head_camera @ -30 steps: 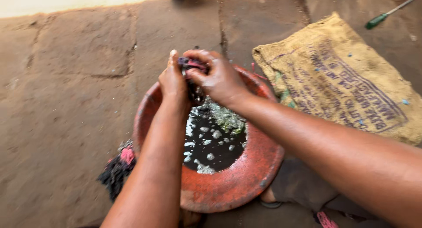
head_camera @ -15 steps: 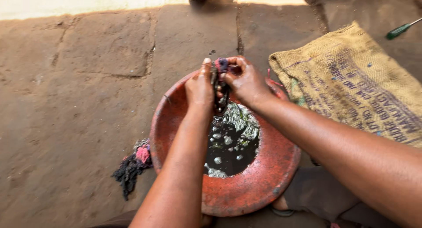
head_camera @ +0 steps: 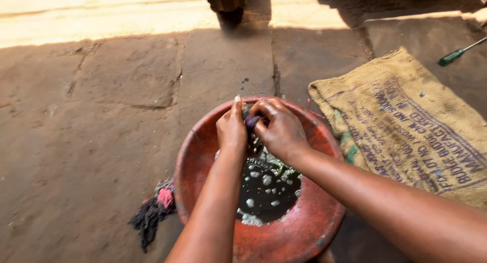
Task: The person scrubs a metal bearing with a cloth in a red basin filled with dark liquid. They repeatedly rub and rinse the bearing, then place it on a sack on the ground.
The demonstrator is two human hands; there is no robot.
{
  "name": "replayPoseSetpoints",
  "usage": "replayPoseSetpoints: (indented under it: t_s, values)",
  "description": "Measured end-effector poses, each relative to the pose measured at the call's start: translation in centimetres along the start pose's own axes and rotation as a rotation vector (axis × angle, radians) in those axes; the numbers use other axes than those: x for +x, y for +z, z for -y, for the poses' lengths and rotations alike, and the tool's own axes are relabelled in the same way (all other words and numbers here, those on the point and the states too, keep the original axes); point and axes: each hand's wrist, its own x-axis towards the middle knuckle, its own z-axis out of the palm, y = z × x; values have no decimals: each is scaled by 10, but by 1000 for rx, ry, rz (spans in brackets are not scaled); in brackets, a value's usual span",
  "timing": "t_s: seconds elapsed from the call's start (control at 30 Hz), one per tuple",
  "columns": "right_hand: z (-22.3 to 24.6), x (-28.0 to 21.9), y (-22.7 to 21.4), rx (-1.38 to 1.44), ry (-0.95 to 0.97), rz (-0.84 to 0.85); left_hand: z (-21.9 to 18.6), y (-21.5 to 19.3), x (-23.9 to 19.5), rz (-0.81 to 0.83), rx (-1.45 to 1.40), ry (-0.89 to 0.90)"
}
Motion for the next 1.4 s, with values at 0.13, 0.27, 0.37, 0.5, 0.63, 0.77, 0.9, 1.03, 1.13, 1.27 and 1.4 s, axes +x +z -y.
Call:
replayPoseSetpoints:
  t_s: [0.13,0.27,0.37,0.5,0.63,0.77,0.9,1.03,1.13,1.27,1.4]
  values:
    - [0,1,0,-80,13,91,-19,-3,-5,37,-52,-20]
    - [-51,3,9,-88,185,-4,-20,3,-21,74,-76,-144]
    - [-104,7,12,340,475,85,-24,8,-20,170,-229,-208]
    - [-143,7,12,631,662,47,-31,-8,-19,216,-307,-211]
    - [-131,-8,22,877,1064,287,-32,-17,-19,389,-360,-298]
    - [-93,-10,22,1010,1170,337,-23,-18,-22,380,-361,-376]
    - [-62,-2,11,970,1152,266,-18,-12,-25,93,-272,-450]
    - [-55,2,9,902,1107,114,-14,-5,-28,16,-250,-417]
    - [-60,1,14,922,1141,58,-6,-5,-31,64,-238,-373]
    - [-69,8,11,894,1085,60,5,-6,-24,134,-229,-287]
    - [-66,13,-2,758,1037,233,18,-11,-12,103,-129,-144]
